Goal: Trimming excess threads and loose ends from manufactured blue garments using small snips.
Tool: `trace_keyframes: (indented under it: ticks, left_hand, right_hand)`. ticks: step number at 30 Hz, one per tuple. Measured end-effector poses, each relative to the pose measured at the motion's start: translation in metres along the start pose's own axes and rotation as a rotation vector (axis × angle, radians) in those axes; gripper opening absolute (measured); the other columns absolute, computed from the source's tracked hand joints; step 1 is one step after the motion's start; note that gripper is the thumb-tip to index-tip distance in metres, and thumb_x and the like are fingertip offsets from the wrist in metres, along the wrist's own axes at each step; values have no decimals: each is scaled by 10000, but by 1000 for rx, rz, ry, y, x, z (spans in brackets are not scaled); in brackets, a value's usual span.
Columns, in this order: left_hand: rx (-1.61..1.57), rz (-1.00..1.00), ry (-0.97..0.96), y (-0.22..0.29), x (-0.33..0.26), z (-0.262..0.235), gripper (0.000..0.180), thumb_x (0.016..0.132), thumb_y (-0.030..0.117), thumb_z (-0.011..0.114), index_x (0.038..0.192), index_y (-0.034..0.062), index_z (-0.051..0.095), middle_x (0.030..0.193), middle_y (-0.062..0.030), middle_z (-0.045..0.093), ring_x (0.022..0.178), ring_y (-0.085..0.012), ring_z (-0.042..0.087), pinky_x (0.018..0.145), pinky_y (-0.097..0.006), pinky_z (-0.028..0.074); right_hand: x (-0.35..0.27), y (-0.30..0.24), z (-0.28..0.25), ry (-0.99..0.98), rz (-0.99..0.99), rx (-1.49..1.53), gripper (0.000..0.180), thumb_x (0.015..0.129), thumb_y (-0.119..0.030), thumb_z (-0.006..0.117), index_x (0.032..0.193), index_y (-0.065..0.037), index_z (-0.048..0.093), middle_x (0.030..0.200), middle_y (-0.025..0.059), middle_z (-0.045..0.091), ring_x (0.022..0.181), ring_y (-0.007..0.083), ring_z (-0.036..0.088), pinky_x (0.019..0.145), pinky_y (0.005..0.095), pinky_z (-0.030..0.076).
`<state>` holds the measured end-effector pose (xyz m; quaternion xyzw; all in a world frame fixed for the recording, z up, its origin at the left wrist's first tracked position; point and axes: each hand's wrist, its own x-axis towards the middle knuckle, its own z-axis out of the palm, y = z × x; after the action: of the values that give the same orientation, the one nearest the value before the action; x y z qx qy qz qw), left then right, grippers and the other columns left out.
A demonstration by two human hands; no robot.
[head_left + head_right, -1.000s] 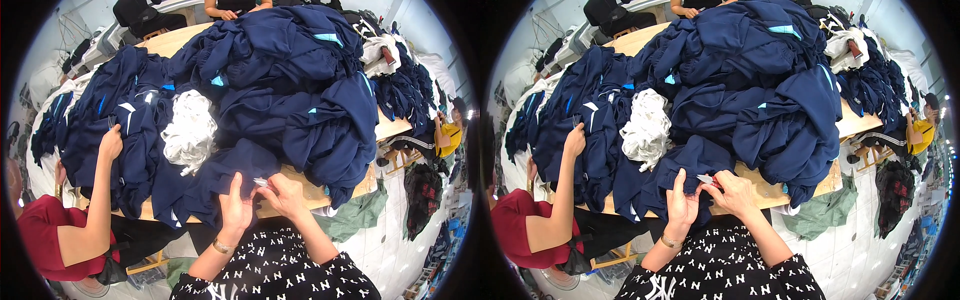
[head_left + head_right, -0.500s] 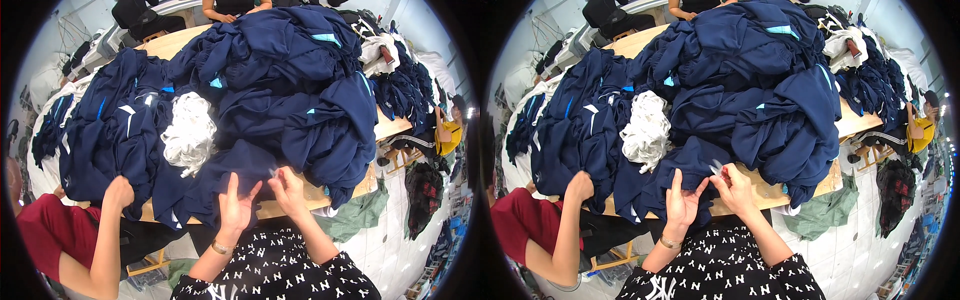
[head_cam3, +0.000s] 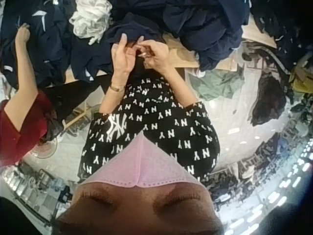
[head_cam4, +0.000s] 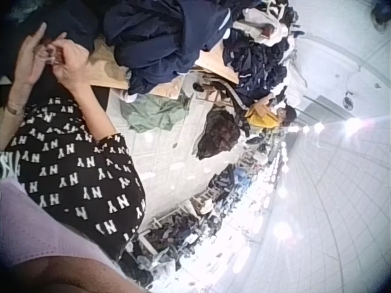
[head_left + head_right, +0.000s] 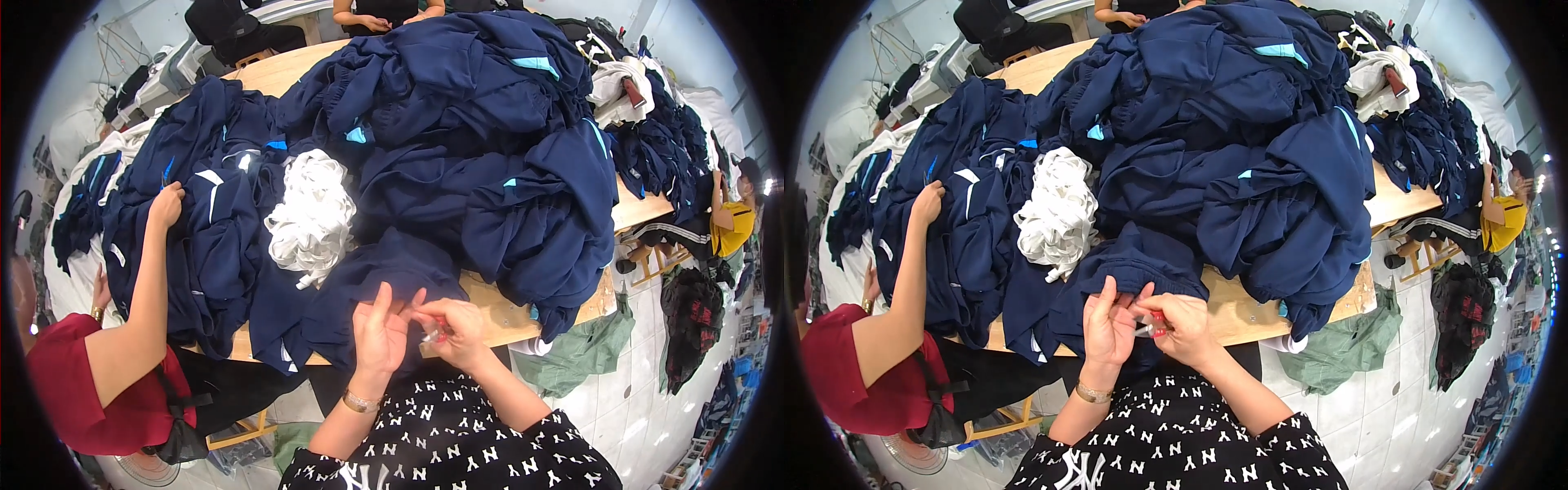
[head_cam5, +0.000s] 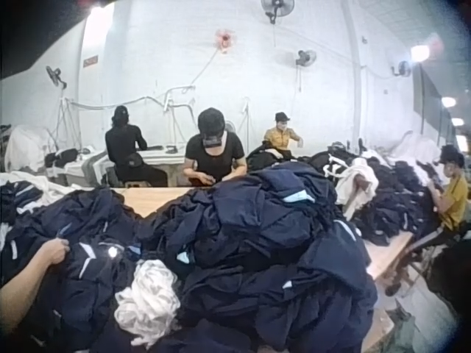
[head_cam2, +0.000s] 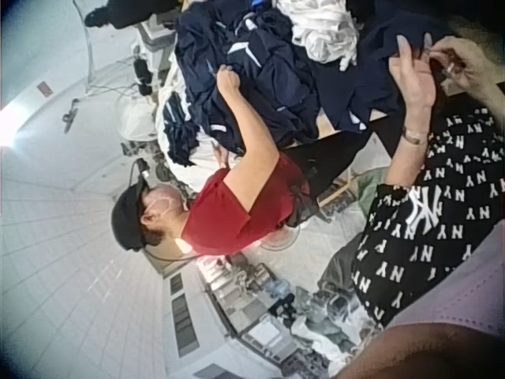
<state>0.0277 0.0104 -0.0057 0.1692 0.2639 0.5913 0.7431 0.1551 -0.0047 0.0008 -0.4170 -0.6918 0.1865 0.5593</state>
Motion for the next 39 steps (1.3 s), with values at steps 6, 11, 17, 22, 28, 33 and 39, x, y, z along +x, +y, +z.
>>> trace_keyframes:
  ticks: [6,11,17,22,28,33,39]
  left_hand:
    - [-107,9,54,4,4,4,182,957,171,511,927,25,615,965,-76,642,929,-179,618,928,-430,501]
    - [-31,1,46,2,1,-1,207,968,216,491,909,31,563,951,-97,631,930,-199,626,924,-415,508]
    - [-20,-30,7,1,-8,2,217,965,212,499,841,43,556,854,-79,641,763,-145,637,857,-351,537]
    - [-30,60,38,1,2,-4,200,972,187,479,993,7,565,998,-99,630,929,-170,628,918,-388,512]
    - [-78,57,7,9,5,0,177,976,184,470,1007,34,560,1035,-93,619,976,-208,608,929,-442,500]
    - [-43,82,-86,5,4,-11,225,993,206,427,1041,16,539,1038,-115,624,941,-213,624,870,-371,519]
    - [25,114,-5,2,2,-7,218,986,212,450,1023,22,551,1010,-115,633,913,-218,631,832,-355,520]
  right_hand:
    - [-22,-4,-9,-205,-216,9,197,624,-70,785,731,-60,619,538,18,509,419,168,469,423,287,346]
    - [-10,-10,-2,-71,-8,-53,480,636,-61,737,1102,-19,627,551,23,535,431,158,487,435,283,392]
    - [5,11,10,-29,-108,-173,436,625,-25,687,1059,-60,668,630,28,610,472,169,540,463,273,411]
    - [-4,0,8,-143,-120,-5,331,610,-53,734,935,-45,673,600,37,578,488,185,551,464,279,407]
    - [-13,-17,1,-232,111,163,323,685,-170,786,907,-11,612,687,72,593,551,168,591,522,252,464]
    - [1,0,-4,-118,211,-188,279,769,-227,735,822,-14,564,717,96,577,555,228,592,482,300,452]
    - [3,10,-10,-157,128,-385,322,769,-310,729,764,-43,549,682,74,570,522,250,568,463,322,434]
